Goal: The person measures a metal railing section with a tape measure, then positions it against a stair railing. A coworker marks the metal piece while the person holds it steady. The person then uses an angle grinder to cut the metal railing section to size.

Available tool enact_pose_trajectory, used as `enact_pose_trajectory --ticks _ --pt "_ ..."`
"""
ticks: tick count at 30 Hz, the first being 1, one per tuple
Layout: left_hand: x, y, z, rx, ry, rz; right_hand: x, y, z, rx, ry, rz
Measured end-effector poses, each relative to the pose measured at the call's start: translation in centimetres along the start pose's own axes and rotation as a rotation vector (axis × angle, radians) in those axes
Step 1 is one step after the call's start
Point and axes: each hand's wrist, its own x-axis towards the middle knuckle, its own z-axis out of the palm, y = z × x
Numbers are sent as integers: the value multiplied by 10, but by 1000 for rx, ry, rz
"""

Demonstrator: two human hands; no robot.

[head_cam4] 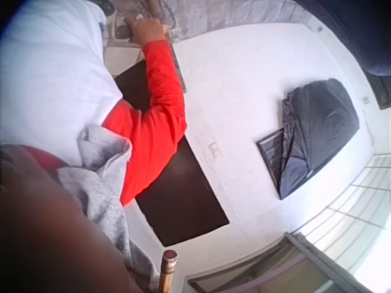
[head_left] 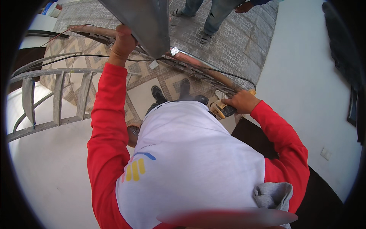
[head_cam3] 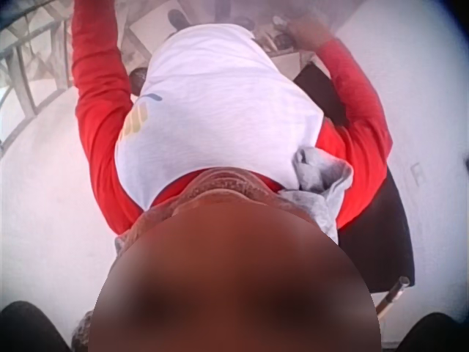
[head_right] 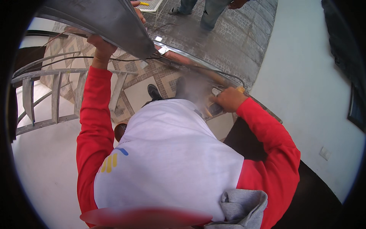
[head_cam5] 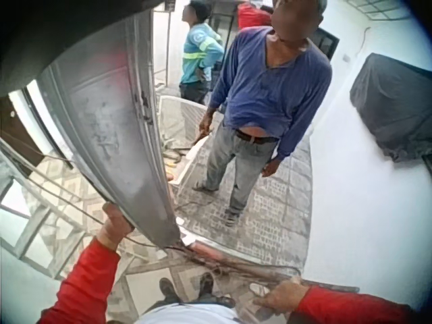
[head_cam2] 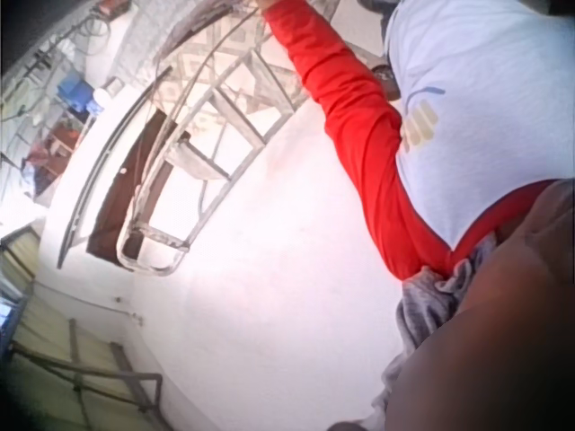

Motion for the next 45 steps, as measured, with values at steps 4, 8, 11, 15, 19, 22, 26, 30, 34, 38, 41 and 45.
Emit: enact_pose_trajectory --ticks 4,8,11,15,19,22,26,30,34,38,41,45 --pt "0 1 5 7 33 -10 6 7 -7 -14 -33 -16" --pt "0 2 11 4 64 -29 7 22 12 -40 -34 -54" --pt "3 6 15 14 71 -36 12 24 41 -82 9 -3" --pt "9 16 25 28 57 -49 25 25 80 -26 49 49" --pt "14 32 33 103 -39 -28 34 16 97 -4 102 72" --pt "15 42 34 163 -68 -30 29 18 92 -18 101 64" --pt "14 42 37 108 -11 -65 20 29 87 -54 106 21" --pt "14 42 41 50 43 -43 33 25 103 -64 96 42" --pt "19 59 42 36 -8 26 40 20 126 95 144 60" --pt "30 79 53 -22 67 60 42 27 134 111 140 74" --pt "43 96 60 81 120 142 41 28 127 100 107 102" --pt "68 109 64 -331 -104 315 35 25 93 26 8 132"
